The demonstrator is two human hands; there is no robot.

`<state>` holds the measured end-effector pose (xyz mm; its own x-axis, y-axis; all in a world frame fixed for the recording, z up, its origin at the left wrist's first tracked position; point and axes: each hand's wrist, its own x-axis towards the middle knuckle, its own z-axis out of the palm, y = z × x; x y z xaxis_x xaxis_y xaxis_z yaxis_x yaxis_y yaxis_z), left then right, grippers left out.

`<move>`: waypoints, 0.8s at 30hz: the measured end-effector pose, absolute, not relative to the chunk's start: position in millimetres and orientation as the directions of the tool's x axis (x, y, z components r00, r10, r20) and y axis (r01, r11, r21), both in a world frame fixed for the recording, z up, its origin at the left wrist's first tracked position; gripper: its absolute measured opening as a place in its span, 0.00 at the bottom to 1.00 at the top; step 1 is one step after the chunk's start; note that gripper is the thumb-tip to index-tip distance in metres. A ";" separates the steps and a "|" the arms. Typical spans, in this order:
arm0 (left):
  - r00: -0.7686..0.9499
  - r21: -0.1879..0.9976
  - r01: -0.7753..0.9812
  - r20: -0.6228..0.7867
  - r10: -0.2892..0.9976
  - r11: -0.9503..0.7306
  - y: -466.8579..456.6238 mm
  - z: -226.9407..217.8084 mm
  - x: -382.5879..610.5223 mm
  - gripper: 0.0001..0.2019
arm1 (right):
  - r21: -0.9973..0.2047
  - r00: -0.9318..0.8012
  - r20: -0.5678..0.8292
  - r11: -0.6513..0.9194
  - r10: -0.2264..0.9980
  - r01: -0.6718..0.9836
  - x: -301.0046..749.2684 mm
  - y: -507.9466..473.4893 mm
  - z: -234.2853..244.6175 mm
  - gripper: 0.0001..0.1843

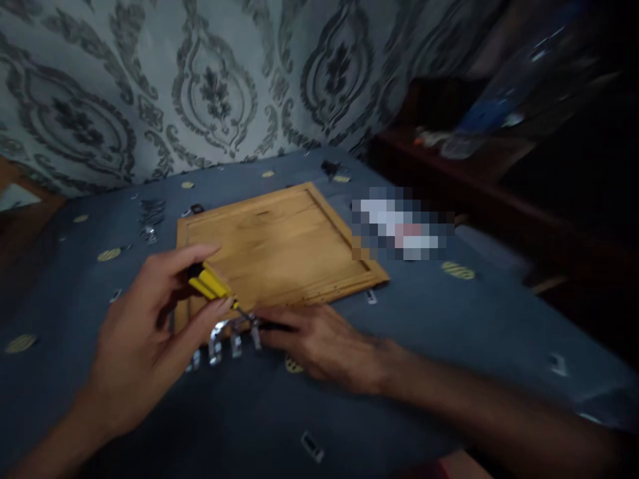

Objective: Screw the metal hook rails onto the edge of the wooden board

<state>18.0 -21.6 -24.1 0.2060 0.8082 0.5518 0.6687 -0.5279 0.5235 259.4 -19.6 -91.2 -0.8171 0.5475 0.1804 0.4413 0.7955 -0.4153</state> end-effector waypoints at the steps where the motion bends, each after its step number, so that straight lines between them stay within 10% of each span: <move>1: 0.239 0.533 0.641 0.545 0.803 -0.553 -21.6 -22.2 18.4 0.21 | -0.401 -0.815 0.212 0.809 0.539 0.430 259.5 -19.4 -93.5 0.32; 24: 0.330 0.459 0.633 0.569 0.753 -0.624 -22.3 -14.0 25.2 0.27 | -0.305 -0.750 0.401 0.849 0.525 0.431 257.6 -18.9 -103.0 0.35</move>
